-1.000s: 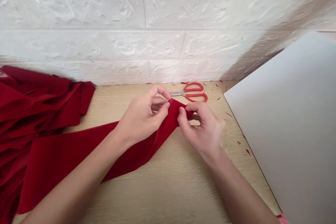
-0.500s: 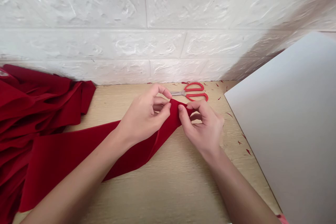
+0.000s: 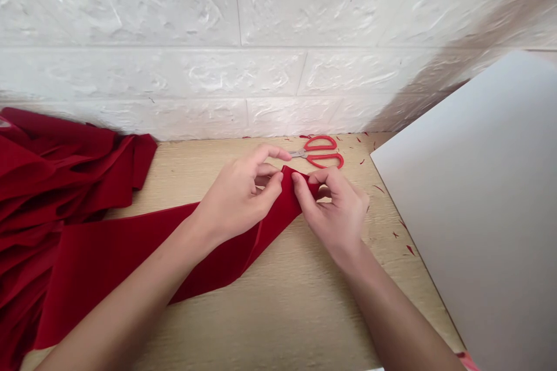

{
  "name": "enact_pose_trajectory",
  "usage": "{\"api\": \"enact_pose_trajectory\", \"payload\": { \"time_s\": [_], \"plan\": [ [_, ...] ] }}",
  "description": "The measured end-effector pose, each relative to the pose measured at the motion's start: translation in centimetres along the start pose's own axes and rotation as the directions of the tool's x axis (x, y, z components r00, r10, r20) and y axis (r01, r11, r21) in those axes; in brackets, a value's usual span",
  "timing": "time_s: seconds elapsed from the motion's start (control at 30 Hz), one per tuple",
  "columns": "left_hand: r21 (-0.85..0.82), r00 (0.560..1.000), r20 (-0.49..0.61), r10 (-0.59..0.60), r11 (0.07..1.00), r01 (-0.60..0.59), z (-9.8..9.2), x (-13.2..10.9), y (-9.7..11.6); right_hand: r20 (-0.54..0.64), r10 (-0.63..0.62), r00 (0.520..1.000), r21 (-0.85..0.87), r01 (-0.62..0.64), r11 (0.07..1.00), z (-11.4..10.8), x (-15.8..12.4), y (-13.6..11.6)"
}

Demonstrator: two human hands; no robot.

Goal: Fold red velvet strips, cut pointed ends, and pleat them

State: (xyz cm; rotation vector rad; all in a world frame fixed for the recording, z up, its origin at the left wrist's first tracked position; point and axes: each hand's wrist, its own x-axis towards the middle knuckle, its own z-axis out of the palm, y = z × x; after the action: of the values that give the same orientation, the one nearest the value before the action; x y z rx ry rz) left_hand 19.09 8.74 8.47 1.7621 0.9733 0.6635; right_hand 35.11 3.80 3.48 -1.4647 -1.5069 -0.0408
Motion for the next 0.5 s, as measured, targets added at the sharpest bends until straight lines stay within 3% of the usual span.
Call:
{"api": "enact_pose_trajectory", "payload": {
  "time_s": [0.2,0.5],
  "plan": [
    [-0.062,1.0,0.003,-0.027,0.998,0.027,0.25,-0.01,0.05,-0.017,-0.02,1.0,-0.027,0.02,0.999,-0.06,0.04,-0.13],
    [0.076,0.999,-0.036,0.025,0.997,-0.022,0.16,0.09,-0.45,-0.018,-0.039,0.999,-0.011,0.039,0.999,-0.11,0.06,-0.1]
  ]
}}
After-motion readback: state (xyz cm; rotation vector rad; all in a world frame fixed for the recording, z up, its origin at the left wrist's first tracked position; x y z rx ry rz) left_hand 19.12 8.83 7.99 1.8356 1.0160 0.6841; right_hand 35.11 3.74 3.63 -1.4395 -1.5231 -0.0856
